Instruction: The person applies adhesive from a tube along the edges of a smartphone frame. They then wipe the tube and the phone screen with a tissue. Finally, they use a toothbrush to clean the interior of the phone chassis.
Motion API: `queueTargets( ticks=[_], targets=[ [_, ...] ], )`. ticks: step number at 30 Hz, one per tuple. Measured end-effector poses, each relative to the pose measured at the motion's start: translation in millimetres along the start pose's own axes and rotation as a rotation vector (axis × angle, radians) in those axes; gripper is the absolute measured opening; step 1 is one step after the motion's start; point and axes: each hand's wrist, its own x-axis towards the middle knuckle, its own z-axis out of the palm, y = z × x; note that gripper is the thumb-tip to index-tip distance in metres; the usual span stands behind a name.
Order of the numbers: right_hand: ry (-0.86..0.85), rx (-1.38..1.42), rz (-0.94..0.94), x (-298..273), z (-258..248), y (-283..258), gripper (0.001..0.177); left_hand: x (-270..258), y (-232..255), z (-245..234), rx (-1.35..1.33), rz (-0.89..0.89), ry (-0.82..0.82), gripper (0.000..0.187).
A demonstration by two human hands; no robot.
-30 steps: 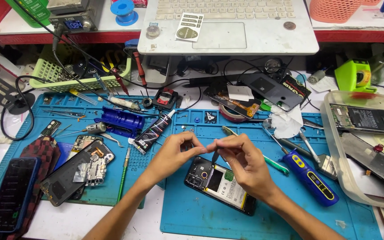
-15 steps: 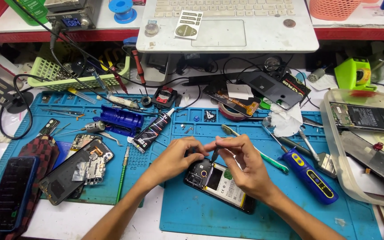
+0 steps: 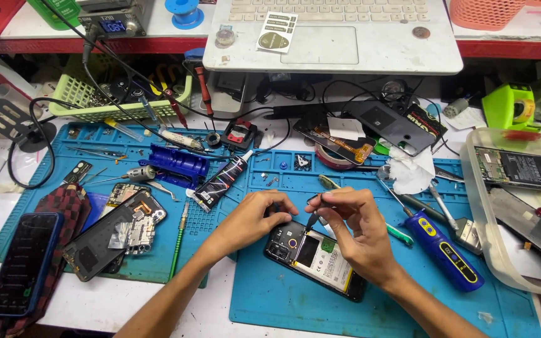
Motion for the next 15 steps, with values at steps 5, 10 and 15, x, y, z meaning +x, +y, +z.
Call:
queueTargets(
  ticks=[5,10,15],
  targets=[
    [0.056,0.084,-0.039,3.2,-2.3,-1.1,0.026,-1.2,7.1,-1.2,0.037,0.017,-0.044,0.009],
    [0.132,0.052,-0.057,8.7,-7.4,-3.5,0.024,4.6,13.1,5.0,-0.023,0.076,0.001,0.011],
    [0.364,-0.021,-0.089,20.4,-20.8,-5.8,0.025,12.7,13.7,9.6,-0.019,0.185,0.114,0.021]
  ],
)
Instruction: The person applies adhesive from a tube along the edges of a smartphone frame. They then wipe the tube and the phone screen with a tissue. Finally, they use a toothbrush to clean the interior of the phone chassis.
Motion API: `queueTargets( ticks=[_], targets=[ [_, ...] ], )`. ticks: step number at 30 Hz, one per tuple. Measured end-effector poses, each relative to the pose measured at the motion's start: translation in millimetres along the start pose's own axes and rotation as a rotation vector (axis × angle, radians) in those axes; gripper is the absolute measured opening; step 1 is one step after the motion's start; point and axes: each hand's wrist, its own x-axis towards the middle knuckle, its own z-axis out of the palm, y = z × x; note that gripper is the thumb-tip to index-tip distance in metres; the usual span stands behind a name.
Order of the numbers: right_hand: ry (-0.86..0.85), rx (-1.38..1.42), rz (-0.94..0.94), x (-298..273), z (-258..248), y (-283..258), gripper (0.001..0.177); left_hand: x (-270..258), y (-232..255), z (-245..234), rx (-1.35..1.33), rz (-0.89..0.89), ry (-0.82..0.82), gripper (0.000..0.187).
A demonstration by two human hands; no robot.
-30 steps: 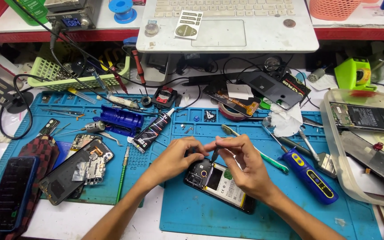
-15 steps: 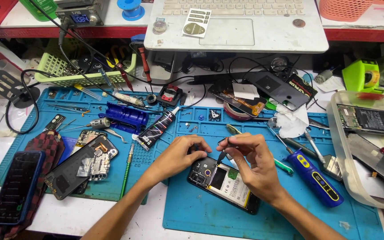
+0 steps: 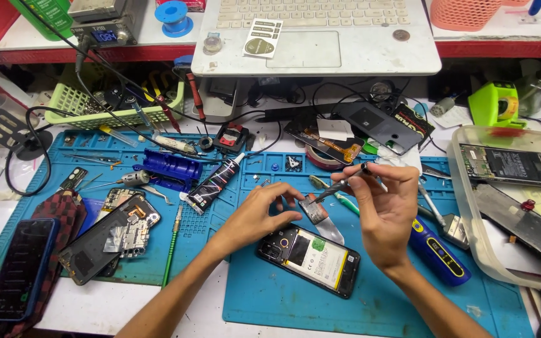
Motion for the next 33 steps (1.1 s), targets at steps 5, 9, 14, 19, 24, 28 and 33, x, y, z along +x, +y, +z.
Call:
queueTargets(
  ticks=[5,9,14,19,24,28,33],
  targets=[
    [0.026,0.013,0.001,0.3,1.7,1.0,0.025,5.1,6.8,6.4,-0.003,0.030,0.035,0.004],
    [0.061,-0.054,-0.017,3.9,-0.6,-1.2,0.025,12.1,-2.2,8.1,0.025,0.037,0.052,0.001],
    [-0.200,-0.412,0.063,18.1,-11.5,-9.0,0.028,25.2,-27.3,-5.8,0.358,0.022,0.144,0.005],
    [-0.609,-0.763,0.198,13.0,-11.1,-3.8,0.026,31.2,-40.4,0.9,0.528,-0.044,0.175,0.007],
    [-0.824,-0.942,0.287,15.4,-7.1,-10.2,0.021,33.0,-52.7,4.0,0.551,-0.070,0.164,0.009],
    [-0.857,-1.013,0.264,15.3,-17.9,-23.4,0.022,28.5,-47.2,-2.4,0.449,-0.109,0.167,0.015],
    [-0.580,-1.638,0.348,-8.5,-71.0,-39.0,0.046,18.2,-3.3,-19.1,-0.550,-0.398,0.123,0.034]
  ],
)
